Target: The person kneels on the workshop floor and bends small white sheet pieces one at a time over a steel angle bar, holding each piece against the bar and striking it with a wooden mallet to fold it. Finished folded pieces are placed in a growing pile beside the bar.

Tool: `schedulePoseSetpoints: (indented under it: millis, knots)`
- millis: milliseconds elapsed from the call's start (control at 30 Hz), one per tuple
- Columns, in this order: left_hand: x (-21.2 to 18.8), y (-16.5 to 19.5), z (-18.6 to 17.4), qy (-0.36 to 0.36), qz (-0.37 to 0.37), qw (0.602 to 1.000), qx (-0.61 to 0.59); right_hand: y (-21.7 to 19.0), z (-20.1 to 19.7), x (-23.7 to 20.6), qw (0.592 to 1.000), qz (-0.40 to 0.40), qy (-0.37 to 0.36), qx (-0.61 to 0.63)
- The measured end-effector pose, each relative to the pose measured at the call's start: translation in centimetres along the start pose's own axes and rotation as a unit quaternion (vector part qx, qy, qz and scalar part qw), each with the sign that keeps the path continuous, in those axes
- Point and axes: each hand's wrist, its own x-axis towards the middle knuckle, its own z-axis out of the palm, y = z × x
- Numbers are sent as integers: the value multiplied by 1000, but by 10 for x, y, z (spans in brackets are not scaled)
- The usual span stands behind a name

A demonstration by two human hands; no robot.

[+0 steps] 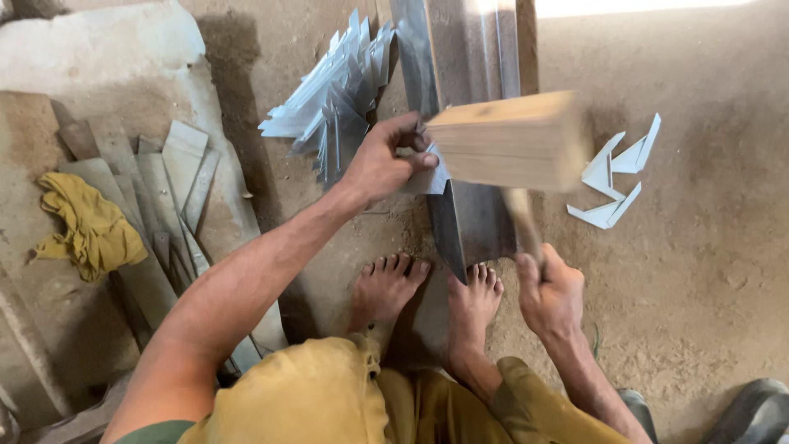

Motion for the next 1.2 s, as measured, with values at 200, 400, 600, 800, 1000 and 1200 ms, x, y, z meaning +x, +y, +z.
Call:
schedulePoseSetpoints:
  millis: [200, 400, 600, 800, 1000, 1200]
  knots:
    - [2, -12, 2, -2, 41, 995, -88, -1, 7, 2, 862, -55, 133, 486]
    - [0, -14, 4, 12, 43, 993, -113, -9, -1, 10, 913, 281, 61, 289]
    - [11, -10, -2, 31, 34, 995, -91, -4, -5, -8, 813, -38, 101, 572]
    - [15, -25, -5, 31, 48, 997, -50, 24, 34, -4, 846, 205, 32, 491]
    - [6, -24, 7, 60, 56, 996, -35, 27, 39, 0, 886, 221, 5, 409]
    - [-56, -3, 61, 179, 212, 947, 162, 38, 16, -20, 904, 207, 82, 365]
